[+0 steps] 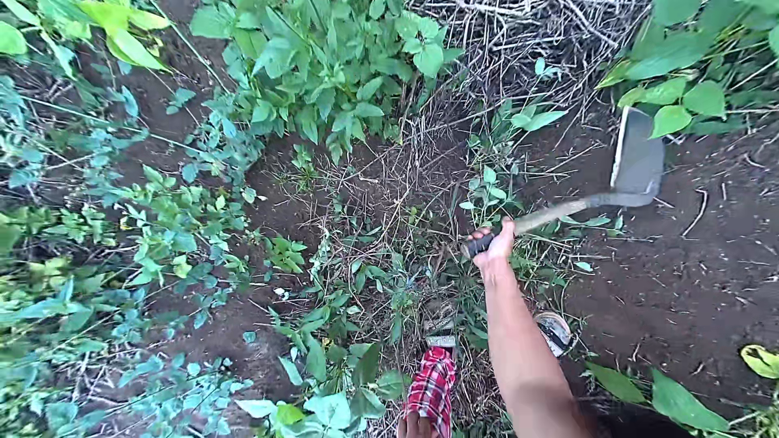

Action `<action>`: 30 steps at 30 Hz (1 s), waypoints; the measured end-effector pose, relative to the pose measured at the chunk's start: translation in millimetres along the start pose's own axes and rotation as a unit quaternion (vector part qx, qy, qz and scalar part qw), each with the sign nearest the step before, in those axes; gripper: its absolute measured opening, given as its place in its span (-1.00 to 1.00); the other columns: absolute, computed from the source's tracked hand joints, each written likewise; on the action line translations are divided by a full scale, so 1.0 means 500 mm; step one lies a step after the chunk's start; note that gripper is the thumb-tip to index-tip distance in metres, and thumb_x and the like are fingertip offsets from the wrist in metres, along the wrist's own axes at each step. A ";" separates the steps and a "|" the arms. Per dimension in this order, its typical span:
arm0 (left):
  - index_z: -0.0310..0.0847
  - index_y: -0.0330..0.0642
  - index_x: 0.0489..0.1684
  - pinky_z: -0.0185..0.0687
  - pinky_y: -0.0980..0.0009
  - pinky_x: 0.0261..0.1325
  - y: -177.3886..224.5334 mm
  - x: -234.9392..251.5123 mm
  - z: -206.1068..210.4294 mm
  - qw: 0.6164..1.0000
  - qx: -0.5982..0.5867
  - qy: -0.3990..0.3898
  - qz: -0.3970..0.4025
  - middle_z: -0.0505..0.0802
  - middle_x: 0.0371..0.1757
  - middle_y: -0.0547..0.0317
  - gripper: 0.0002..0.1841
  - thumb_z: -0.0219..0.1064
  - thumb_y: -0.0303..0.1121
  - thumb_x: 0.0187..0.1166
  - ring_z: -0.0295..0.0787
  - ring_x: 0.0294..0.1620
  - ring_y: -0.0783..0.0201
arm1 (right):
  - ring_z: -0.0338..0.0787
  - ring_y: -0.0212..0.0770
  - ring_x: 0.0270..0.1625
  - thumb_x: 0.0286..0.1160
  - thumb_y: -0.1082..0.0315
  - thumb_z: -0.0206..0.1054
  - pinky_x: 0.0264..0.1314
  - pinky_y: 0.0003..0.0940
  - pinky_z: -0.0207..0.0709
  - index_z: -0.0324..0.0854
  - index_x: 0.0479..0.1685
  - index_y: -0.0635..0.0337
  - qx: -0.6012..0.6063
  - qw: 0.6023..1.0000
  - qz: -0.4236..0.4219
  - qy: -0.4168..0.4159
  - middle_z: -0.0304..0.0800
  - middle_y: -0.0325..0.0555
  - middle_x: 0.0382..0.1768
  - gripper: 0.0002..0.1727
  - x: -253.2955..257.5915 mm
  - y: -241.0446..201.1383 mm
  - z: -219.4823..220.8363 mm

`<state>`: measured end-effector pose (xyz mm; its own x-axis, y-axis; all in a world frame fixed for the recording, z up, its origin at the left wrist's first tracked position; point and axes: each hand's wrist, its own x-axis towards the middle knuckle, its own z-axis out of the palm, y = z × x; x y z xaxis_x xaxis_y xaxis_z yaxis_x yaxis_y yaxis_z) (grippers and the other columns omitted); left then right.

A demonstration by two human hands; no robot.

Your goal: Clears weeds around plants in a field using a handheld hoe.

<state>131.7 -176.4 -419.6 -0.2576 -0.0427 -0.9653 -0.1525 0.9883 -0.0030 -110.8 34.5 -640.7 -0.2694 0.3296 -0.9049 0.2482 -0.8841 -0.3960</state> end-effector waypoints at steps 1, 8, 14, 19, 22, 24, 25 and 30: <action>0.72 -0.24 0.34 0.60 -0.19 0.37 -0.002 -0.002 0.001 1.000 -0.007 -0.002 -0.005 0.70 0.52 -0.10 -0.50 0.16 -0.05 0.69 0.62 0.52 -0.19 | 0.49 -0.33 -0.67 0.81 -0.25 -0.15 -0.47 -0.30 0.59 0.34 -0.34 -0.04 -0.061 0.997 0.037 -0.028 0.38 -0.35 -0.69 -0.47 0.020 0.028 -0.004; 0.69 -0.19 0.40 0.60 -0.20 0.36 -0.004 -0.007 -0.002 0.999 -0.014 -0.036 -0.029 0.65 0.59 -0.05 -0.48 0.16 -0.01 0.69 0.59 0.55 -0.16 | 0.52 -0.33 -0.72 0.62 -0.08 0.41 -0.64 -0.39 0.54 0.57 -0.12 0.19 -0.630 0.723 0.244 -0.144 0.54 -0.24 -0.61 -0.55 -0.092 0.002 -0.246; 0.59 -0.10 0.56 0.57 -0.17 0.44 -0.005 -0.013 0.003 0.997 -0.001 -0.070 -0.034 0.57 0.68 -0.03 -0.44 0.11 0.04 0.73 0.49 0.66 -0.11 | 0.57 -0.29 -0.69 0.79 0.04 0.24 -0.61 -0.35 0.61 0.55 -0.07 0.24 -0.476 0.867 0.147 0.025 0.57 -0.18 -0.59 -0.63 -0.233 -0.136 -0.382; 0.56 -0.08 0.58 0.60 -0.17 0.38 -0.010 -0.014 0.032 0.996 0.009 -0.081 -0.034 0.58 0.67 -0.02 -0.44 0.09 0.04 0.74 0.51 0.65 -0.12 | 0.54 -0.37 -0.72 0.87 0.17 0.00 -0.59 -0.40 0.63 0.38 -0.28 0.04 -0.174 0.972 0.013 0.156 0.45 -0.33 -0.70 -0.72 -0.245 -0.086 -0.357; 0.57 -0.06 0.57 0.63 -0.18 0.36 -0.013 -0.009 0.044 0.995 0.014 -0.087 -0.036 0.58 0.67 0.01 -0.43 0.10 0.05 0.71 0.51 0.65 -0.10 | 0.57 -0.27 -0.64 0.86 0.21 0.03 -0.49 -0.28 0.65 0.40 -0.18 0.18 -0.239 0.955 0.099 0.148 0.47 -0.20 -0.61 -0.74 -0.279 0.064 -0.367; 0.57 -0.06 0.57 0.64 -0.17 0.36 -0.015 -0.006 0.044 0.995 0.009 -0.087 -0.038 0.57 0.67 0.04 -0.43 0.10 0.05 0.71 0.53 0.63 -0.09 | 0.59 -0.24 -0.63 0.79 0.26 0.18 -0.51 -0.28 0.64 0.50 -0.10 0.31 -0.367 0.901 0.206 0.107 0.54 -0.13 -0.57 -0.76 -0.365 0.154 -0.398; 0.57 -0.05 0.57 0.64 -0.16 0.37 -0.015 -0.005 0.043 0.995 0.006 -0.087 -0.039 0.57 0.67 0.05 -0.44 0.10 0.05 0.72 0.53 0.63 -0.08 | 0.62 -0.22 -0.63 0.75 0.27 0.26 -0.51 -0.26 0.65 0.53 -0.05 0.35 -0.420 0.870 0.244 0.088 0.58 -0.10 -0.56 -0.75 -0.410 0.172 -0.408; 0.60 -0.07 0.52 0.61 -0.18 0.39 -0.011 -0.009 0.032 0.996 -0.006 -0.087 -0.028 0.58 0.66 0.04 -0.46 0.12 0.03 0.72 0.49 0.66 -0.10 | 0.58 -0.28 -0.69 0.71 0.28 0.32 -0.63 -0.36 0.59 0.56 -0.09 0.31 -0.450 0.850 0.250 0.108 0.57 -0.16 -0.63 -0.78 -0.504 0.031 -0.430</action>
<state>148.8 -179.3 -419.5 -0.0799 -0.0704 -0.9943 -0.1726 0.9834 -0.0558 161.1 8.8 -452.3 0.2328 0.1257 -0.9644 0.9192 -0.3524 0.1759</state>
